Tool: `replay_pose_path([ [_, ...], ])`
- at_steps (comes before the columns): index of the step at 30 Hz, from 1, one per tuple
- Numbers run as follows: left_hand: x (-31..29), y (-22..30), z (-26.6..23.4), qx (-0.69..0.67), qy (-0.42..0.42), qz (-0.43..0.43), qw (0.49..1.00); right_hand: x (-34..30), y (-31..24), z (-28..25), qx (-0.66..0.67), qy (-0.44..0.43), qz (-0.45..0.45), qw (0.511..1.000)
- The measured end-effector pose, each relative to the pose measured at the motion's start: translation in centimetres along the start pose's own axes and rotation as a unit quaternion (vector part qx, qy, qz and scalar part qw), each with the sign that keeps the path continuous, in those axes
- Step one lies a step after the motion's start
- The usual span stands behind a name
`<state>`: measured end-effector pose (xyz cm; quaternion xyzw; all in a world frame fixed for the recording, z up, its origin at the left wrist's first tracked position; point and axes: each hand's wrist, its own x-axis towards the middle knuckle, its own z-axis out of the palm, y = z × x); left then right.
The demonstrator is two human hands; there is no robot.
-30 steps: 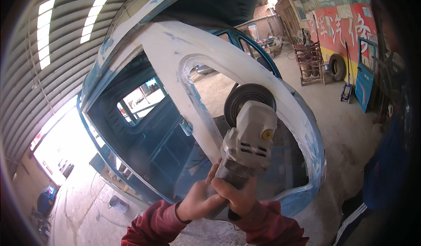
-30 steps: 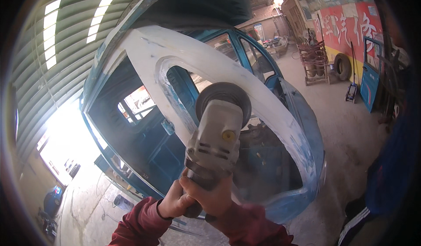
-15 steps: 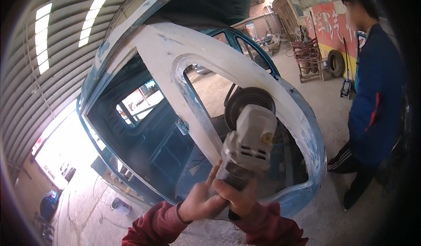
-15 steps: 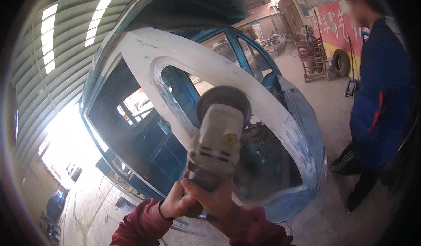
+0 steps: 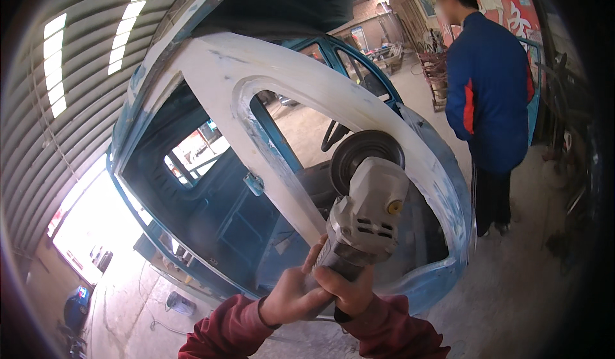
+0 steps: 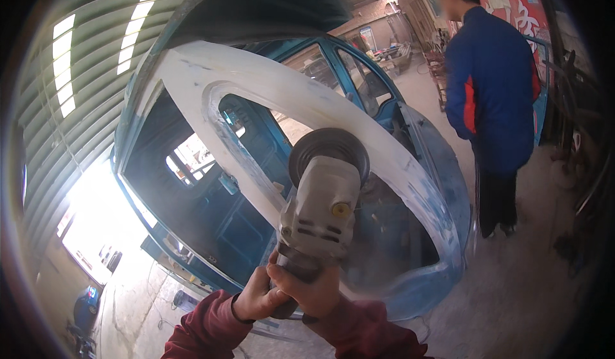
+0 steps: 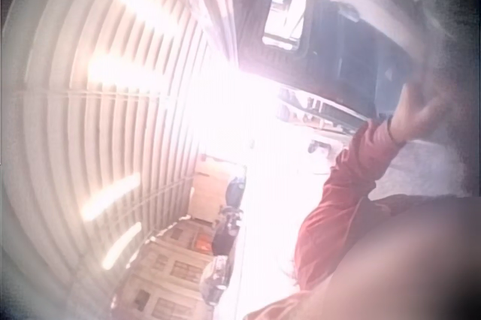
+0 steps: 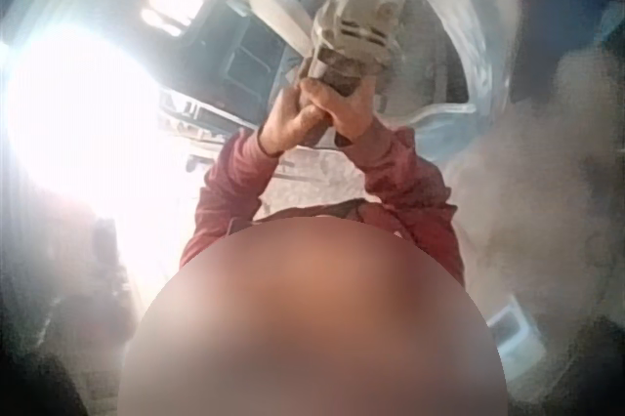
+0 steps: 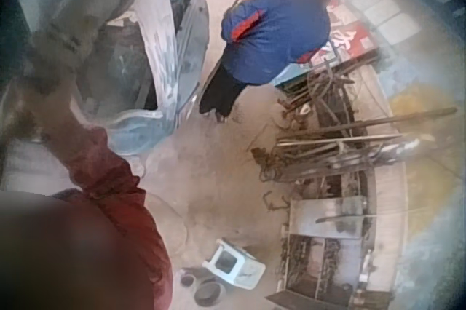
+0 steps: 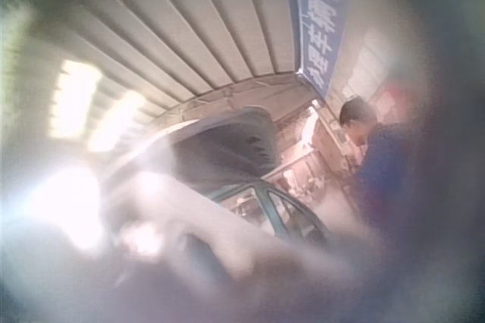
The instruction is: The person uses an angle grinder to sand the white primer on the door frame of a teal vehicle. They repeatedly move the grinder along the curved edges and periodically pause to wipe the surface with their hand to check smoothness.
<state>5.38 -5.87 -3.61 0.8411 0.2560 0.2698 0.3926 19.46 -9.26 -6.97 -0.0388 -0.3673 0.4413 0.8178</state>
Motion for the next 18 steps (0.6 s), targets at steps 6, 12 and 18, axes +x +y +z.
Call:
replay_pose_path([
  [6,-0.2,0.1,1.2,-0.008,-0.007,-0.011,1.0,-0.9,-0.5,-1.0,0.025,-0.004,0.006,1.0],
  [12,0.0,0.2,1.7,0.048,-0.05,-0.037,0.997,-1.7,-0.4,-2.1,0.044,-0.01,0.001,0.999],
  [18,-0.1,0.1,3.1,-0.006,-0.017,-0.029,0.999,-2.6,0.0,-3.3,0.048,-0.001,0.004,0.999],
])
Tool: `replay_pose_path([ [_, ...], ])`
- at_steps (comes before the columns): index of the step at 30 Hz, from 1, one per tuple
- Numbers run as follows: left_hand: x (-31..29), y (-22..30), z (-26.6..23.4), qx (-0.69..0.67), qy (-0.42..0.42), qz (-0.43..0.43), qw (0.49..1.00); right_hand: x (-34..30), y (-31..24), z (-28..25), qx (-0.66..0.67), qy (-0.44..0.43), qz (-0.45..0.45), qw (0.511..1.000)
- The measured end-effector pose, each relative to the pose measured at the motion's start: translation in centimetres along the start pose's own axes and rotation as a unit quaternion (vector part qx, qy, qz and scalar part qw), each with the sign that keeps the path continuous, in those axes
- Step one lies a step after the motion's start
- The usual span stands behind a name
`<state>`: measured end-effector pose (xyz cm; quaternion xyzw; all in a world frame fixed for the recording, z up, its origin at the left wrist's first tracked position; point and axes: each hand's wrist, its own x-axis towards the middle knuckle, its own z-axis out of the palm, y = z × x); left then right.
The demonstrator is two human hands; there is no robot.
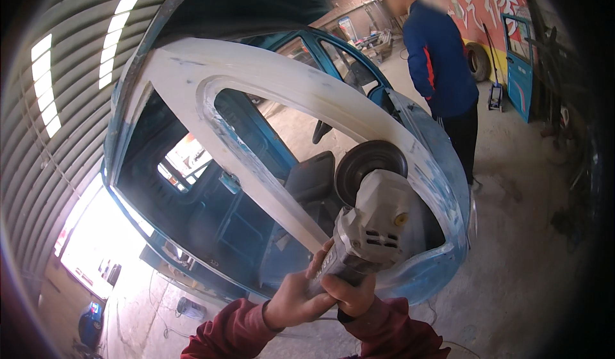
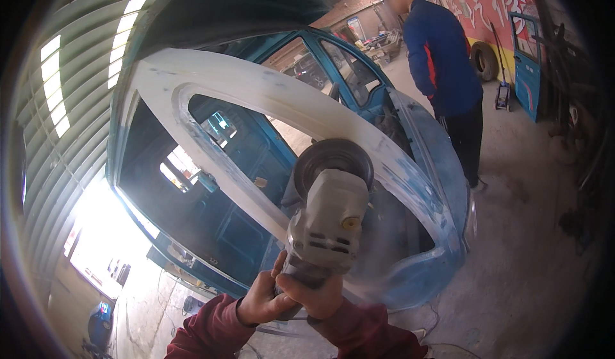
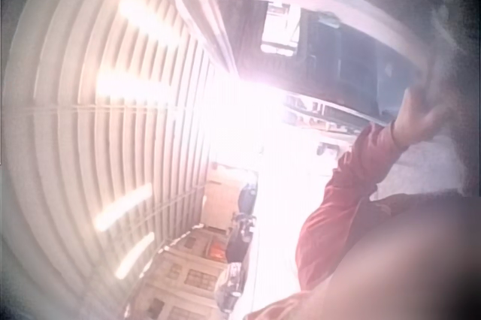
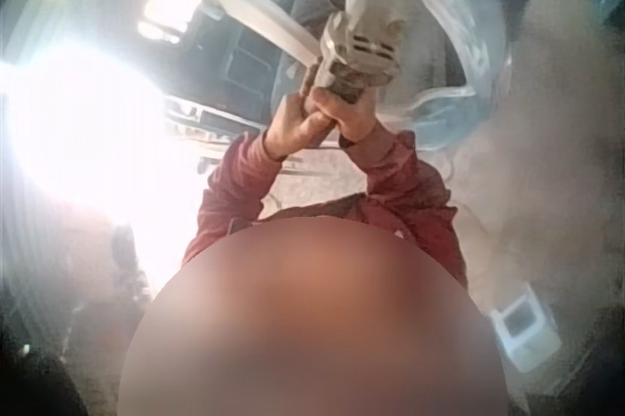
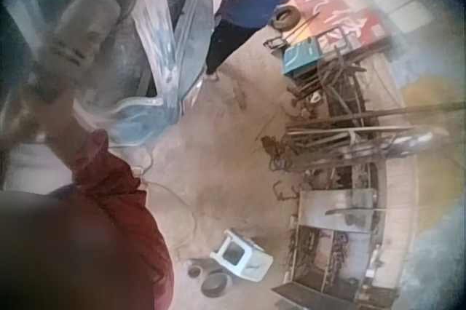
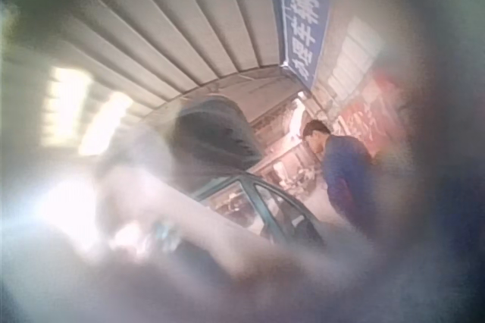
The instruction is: The person uses an angle grinder to sand the white primer on the door frame of a teal vehicle. They repeatedly move the grinder along the curved edges and periodically pause to wipe the surface with their hand to check smoothness.
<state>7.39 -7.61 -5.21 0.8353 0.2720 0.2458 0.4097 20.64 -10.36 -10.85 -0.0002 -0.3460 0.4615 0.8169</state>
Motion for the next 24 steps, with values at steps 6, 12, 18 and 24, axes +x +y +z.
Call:
replay_pose_path([
  [6,0.1,-0.2,0.4,0.048,-0.025,-0.019,0.998,-1.1,0.8,-1.6,0.004,0.012,0.013,1.0],
  [12,0.1,-1.3,1.0,0.09,-0.047,-0.036,0.994,-2.4,2.4,-3.7,0.057,0.024,-0.01,0.998],
  [18,0.2,-2.1,1.2,0.131,-0.094,-0.111,0.981,-3.3,3.2,-5.0,0.054,0.026,-0.04,0.997],
  [24,0.2,-1.4,0.6,0.111,-0.048,-0.05,0.991,-2.2,2.9,-3.9,0.036,0.006,-0.022,0.999],
])
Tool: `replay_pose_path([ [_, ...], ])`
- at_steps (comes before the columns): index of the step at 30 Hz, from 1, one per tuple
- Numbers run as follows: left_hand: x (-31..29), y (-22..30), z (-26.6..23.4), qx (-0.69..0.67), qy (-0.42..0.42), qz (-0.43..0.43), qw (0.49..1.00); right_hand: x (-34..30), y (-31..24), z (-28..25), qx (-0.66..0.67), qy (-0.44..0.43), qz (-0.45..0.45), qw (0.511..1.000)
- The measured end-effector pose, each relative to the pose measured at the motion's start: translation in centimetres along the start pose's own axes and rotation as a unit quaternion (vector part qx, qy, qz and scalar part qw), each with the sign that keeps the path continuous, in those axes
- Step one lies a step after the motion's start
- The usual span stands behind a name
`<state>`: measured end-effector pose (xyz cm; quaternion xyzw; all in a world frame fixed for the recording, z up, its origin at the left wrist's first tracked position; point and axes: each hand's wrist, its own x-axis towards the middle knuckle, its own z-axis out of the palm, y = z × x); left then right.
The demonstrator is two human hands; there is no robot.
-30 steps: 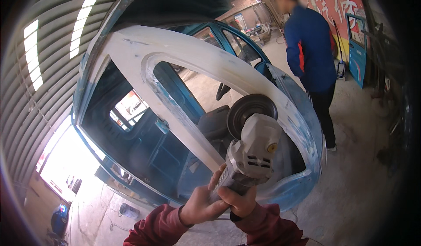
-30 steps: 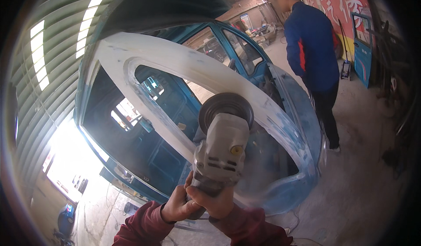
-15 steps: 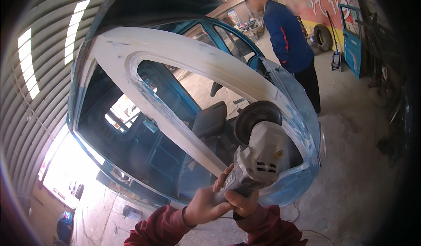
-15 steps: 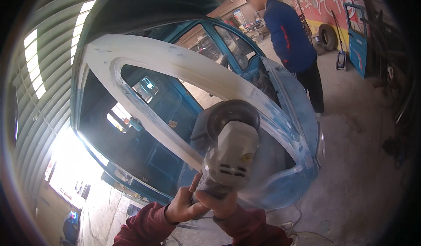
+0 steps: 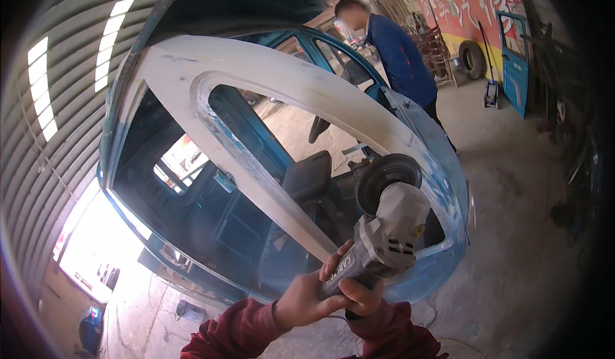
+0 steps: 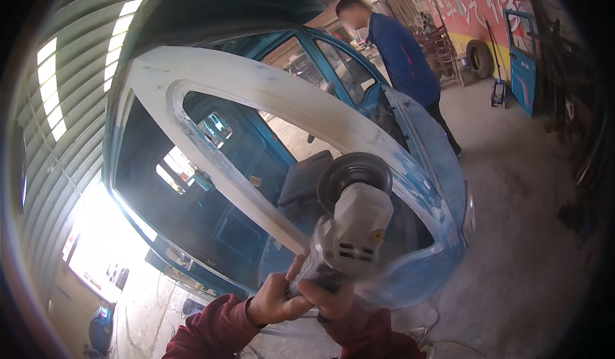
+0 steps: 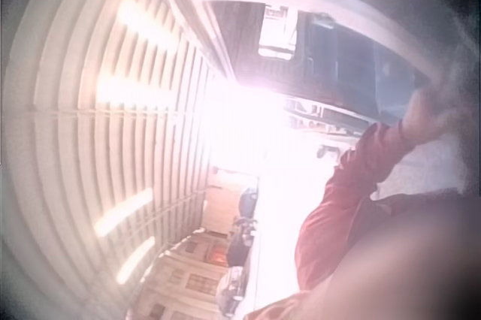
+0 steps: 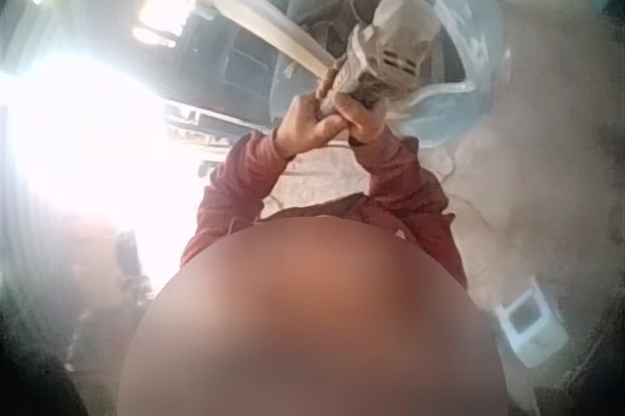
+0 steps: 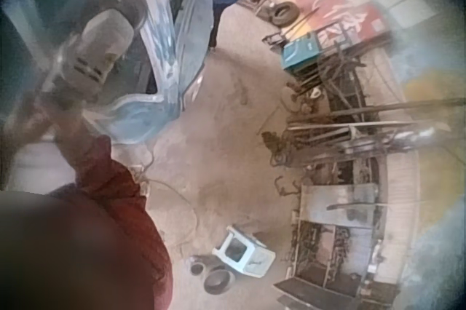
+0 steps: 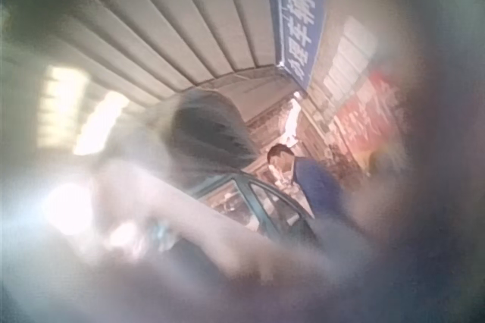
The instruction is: The person uses an angle grinder to sand the white primer on the door frame of a teal vehicle. They repeatedly move the grinder along the curved edges and periodically pause to wipe the surface with their hand to check smoothness.
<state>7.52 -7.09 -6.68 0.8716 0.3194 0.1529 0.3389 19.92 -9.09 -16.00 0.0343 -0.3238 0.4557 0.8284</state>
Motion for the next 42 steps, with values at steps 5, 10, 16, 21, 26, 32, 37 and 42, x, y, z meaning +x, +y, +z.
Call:
replay_pose_path([
  [5,-0.2,0.2,-1.3,-0.024,0.015,0.012,1.0,1.2,-0.5,1.8,-0.013,-0.003,0.026,1.0],
  [10,-0.3,0.2,-3.0,0.004,-0.011,0.006,1.0,2.5,-1.0,3.8,-0.04,-0.002,0.043,0.998],
  [16,-0.8,0.8,-4.1,-0.07,0.011,0.037,0.997,3.7,-1.6,6.1,-0.103,-0.012,0.055,0.993],
  [21,-0.9,0.0,-5.2,-0.089,0.026,0.06,0.994,4.8,-1.2,8.0,-0.081,0.021,0.027,0.996],
  [26,-0.7,-0.7,-5.8,-0.094,0.043,0.144,0.984,5.7,-1.1,8.9,-0.109,-0.001,0.019,0.994],
  [32,-0.8,-0.1,-5.7,-0.098,0.022,0.098,0.99,5.4,-1.0,8.0,-0.127,-0.001,0.029,0.992],
  [37,-0.6,0.4,-4.9,-0.126,0.023,0.073,0.989,4.7,-1.1,7.0,-0.094,0.014,0.024,0.995],
  [42,-0.4,0.5,-3.9,-0.098,0.038,0.093,0.99,4.0,-1.6,6.4,-0.082,0.004,0.024,0.996],
])
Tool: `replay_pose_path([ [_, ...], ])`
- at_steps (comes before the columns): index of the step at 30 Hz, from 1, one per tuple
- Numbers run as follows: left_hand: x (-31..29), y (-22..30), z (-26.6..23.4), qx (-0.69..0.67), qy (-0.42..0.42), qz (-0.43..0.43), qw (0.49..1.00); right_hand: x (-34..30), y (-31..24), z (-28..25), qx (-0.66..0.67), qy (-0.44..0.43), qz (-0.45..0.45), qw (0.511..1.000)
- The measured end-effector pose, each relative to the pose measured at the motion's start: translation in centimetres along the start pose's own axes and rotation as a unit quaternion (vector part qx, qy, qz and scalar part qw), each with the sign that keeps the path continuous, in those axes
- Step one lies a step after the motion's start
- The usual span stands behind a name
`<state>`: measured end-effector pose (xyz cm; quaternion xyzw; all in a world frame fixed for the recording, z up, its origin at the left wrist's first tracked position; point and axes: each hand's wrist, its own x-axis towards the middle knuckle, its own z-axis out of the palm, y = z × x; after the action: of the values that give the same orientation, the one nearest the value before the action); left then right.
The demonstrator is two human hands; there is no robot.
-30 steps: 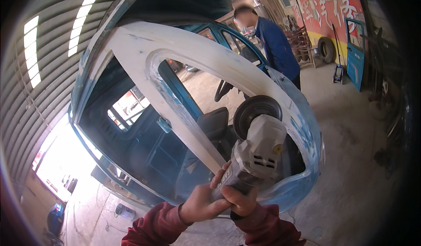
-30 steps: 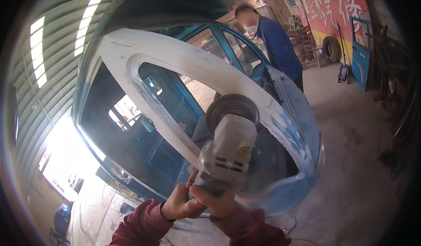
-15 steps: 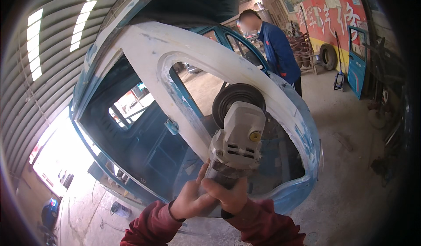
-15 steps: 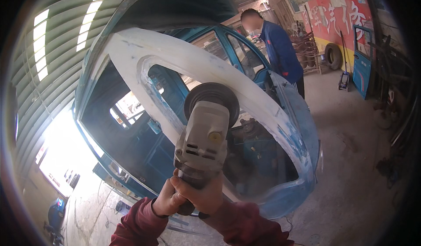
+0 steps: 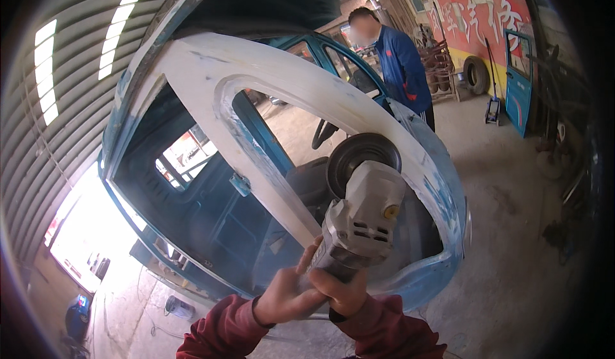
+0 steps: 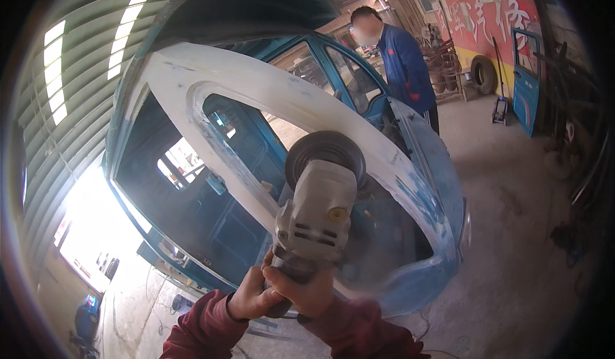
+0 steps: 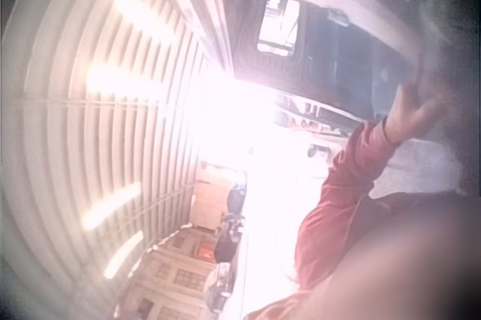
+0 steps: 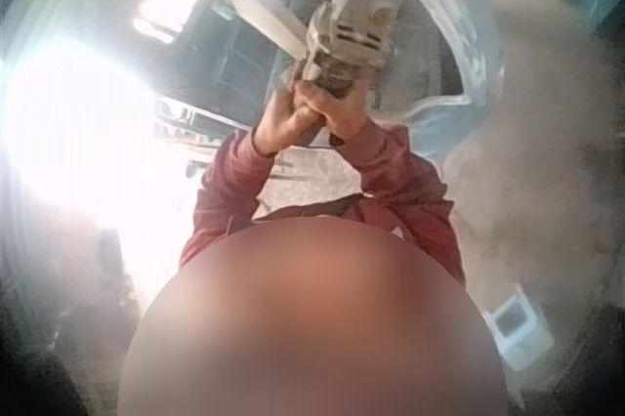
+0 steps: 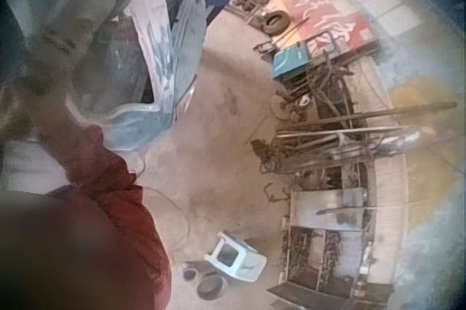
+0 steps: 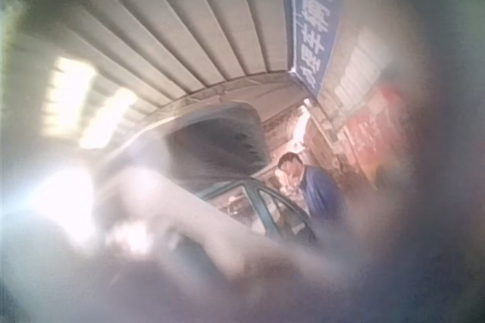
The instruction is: The person uses an angle grinder to sand the white primer on the door frame of a teal vehicle. They repeatedly move the grinder along the curved edges and periodically pause to wipe the surface with their hand to check smoothness.
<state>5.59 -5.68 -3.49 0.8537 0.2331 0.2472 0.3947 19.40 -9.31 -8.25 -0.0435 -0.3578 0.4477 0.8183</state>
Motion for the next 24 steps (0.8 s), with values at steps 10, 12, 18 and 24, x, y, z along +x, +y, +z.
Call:
replay_pose_path([
  [10,0.0,-0.7,1.6,0.015,-0.039,-0.053,0.998,-2.0,0.1,-2.5,0.013,0.003,0.019,1.0],
  [12,-0.1,-0.6,1.9,0.021,-0.053,-0.08,0.995,-2.4,0.3,-3.1,0.013,0.001,0.019,1.0],
  [18,-0.2,-0.9,3.1,0.045,-0.062,-0.123,0.989,-3.7,1.4,-4.8,0.055,0.023,0.001,0.998],
  [24,0.0,-1.2,3.2,0.074,-0.079,-0.123,0.987,-4.2,1.9,-5.4,0.057,0.03,-0.006,0.998],
])
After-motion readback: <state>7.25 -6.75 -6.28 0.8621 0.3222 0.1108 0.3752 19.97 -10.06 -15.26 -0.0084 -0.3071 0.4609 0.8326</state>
